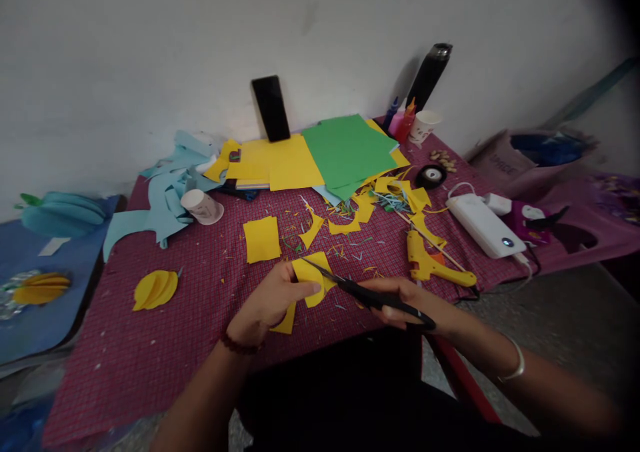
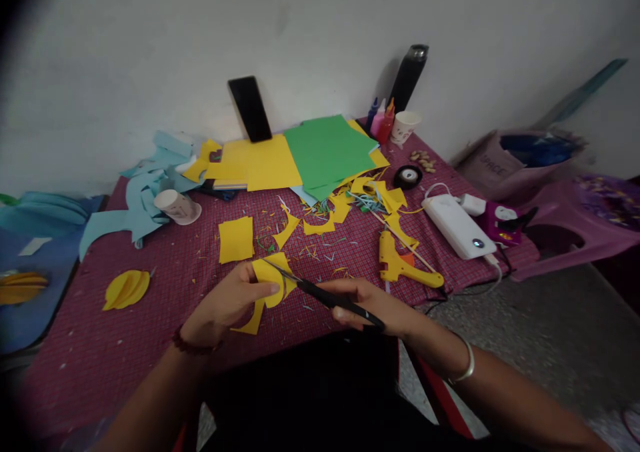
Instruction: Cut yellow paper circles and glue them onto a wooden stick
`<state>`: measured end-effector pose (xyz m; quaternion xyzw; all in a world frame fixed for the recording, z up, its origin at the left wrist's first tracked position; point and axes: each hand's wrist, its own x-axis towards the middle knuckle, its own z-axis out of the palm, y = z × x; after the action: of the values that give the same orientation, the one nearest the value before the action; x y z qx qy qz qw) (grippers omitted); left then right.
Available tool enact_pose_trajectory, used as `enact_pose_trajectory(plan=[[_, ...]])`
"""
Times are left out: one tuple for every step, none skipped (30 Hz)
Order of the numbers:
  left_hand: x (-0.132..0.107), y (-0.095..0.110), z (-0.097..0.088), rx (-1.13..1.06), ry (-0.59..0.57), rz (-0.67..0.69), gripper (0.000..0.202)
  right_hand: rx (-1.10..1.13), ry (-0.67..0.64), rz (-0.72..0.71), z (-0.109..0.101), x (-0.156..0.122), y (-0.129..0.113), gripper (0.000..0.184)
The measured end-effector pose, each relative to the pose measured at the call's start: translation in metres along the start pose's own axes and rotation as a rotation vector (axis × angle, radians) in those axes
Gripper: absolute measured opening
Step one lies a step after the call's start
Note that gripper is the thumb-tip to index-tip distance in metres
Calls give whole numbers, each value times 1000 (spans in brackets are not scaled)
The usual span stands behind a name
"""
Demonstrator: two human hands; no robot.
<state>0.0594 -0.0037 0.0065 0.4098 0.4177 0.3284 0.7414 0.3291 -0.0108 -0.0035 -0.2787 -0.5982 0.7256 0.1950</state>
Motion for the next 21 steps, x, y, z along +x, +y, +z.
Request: enact_pose_trajectory(plan=[[-1, 1, 0, 10, -5, -14, 17, -13, -1, 10, -1, 0, -2, 59], [-1, 3, 0, 17, -8, -28, 18, -26, -1, 24, -2, 0, -5, 59], [-2, 4, 1, 22, -8, -40, 18, -37, -2, 35, -3, 0, -8, 59], [-3, 5, 1, 28, -10, -51, 19, -46, -3, 44, -4, 0, -11, 59], [-3, 6, 0, 34, -15, -59, 20, -54, -8, 49, -5, 0, -14, 59], [-4, 7, 0, 40, -23, -62, 20, -62, -16, 53, -5, 0, -17, 59], [-4, 7, 0, 46, -30, -61, 19, -74, -22, 56, -6, 0, -20, 60], [-4, 8, 0, 53, -39, -62, 18, -89, -29, 56, -6, 1, -23, 60], [-5, 9, 0, 60, -47, -63, 17, -108, -34, 58, -7, 0, -26, 60], [-5, 10, 0, 66, -55, -63, 17, -129, -40, 59, -9, 0, -29, 60], [-5, 10, 0, 72, -65, -65, 17, -152, -49, 60, -10, 0, -32, 59], [-6, 10, -1, 76, -75, -69, 17, -178, -59, 58, -12, 0, -35, 58], [-6, 11, -1, 80, -86, -77, 18, -203, -72, 58, -15, 0, -37, 57], [-6, 11, -2, 85, -100, -88, 19, -227, -87, 58, -17, 0, -39, 57], [-7, 10, -3, 89, -117, -101, 20, -249, -104, 61, -20, 0, -40, 57], [-7, 10, -3, 91, -136, -117, 20, -265, -121, 67, -22, 1, -40, 57], [-7, 9, -4, 91, -155, -136, 20, -271, -136, 74, -24, 2, -39, 58], [-8, 9, -4, 90, -173, -153, 21, -267, -150, 79, -26, 2, -38, 60], [-8, 8, -5, 86, -187, -166, 21, -261, -161, 85, -27, 3, -36, 61], [-8, 8, -5, 78, -195, -176, 21, -256, -161, 87, -27, 4, -34, 63], [-7, 7, -4, 67, -198, -184, 21, -252, -154, 86, -28, 4, -32, 63]])
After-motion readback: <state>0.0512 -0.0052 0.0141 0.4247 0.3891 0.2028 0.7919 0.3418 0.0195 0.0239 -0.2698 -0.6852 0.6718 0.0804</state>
